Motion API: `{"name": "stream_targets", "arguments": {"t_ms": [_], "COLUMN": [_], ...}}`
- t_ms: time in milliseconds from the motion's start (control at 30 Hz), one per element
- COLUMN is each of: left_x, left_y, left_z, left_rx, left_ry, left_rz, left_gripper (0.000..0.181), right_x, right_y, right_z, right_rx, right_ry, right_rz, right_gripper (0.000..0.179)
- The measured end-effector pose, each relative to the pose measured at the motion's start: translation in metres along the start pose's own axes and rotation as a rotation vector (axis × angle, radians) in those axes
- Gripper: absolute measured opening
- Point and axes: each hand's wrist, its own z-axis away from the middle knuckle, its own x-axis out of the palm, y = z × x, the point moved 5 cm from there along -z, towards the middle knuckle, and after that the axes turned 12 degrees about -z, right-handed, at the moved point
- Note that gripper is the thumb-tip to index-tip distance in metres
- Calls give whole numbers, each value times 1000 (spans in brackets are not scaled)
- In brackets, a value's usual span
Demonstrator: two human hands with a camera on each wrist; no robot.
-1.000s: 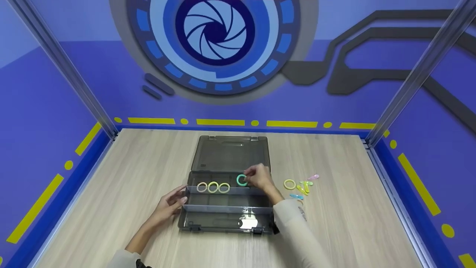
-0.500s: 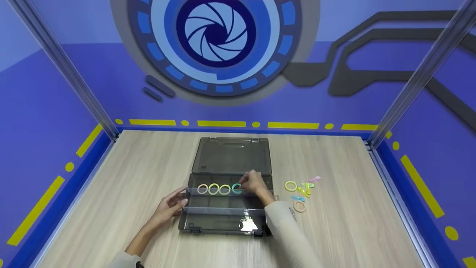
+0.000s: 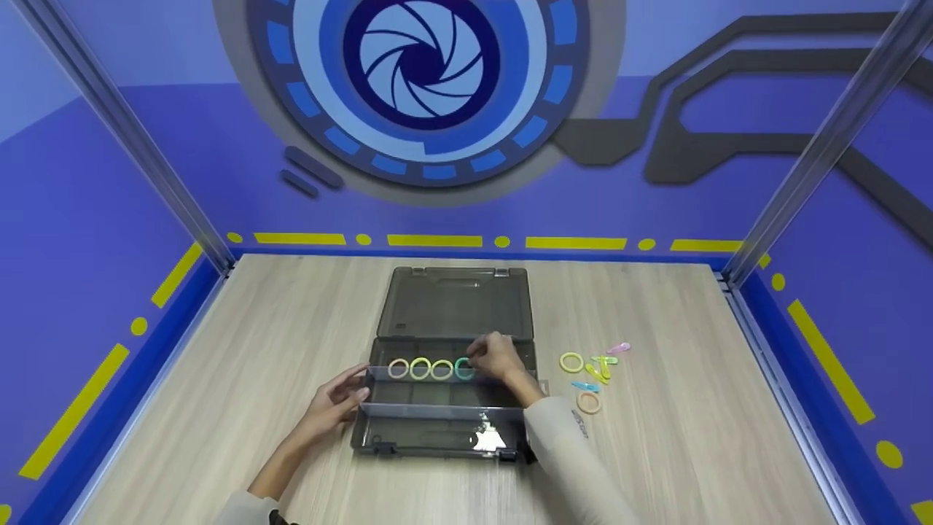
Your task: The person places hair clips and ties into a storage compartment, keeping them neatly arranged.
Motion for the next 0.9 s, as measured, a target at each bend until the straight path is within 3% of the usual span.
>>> {"name": "stream_targets", "arguments": {"t_ms": [267, 367, 533, 900], "left_x": [1, 0, 0, 2], "left_y": [-1, -1, -1, 5], "left_z": [-1, 0, 1, 4], "left_rx": [7, 5, 1, 9], "left_ry": [1, -3, 2, 24], "left_rz": [-2, 8, 24, -55], "left_gripper": [55, 56, 56, 54], "right_x": [-18, -30, -51, -111], "right_y": [-15, -22, -31, -6], "right_z": [12, 18, 33, 69], "right_rx": [7, -26, -52, 43], "right_ry": [-4, -17, -2, 133], "right_rz": [-136, -188, -205, -213], "right_gripper": [17, 20, 22, 30]}}
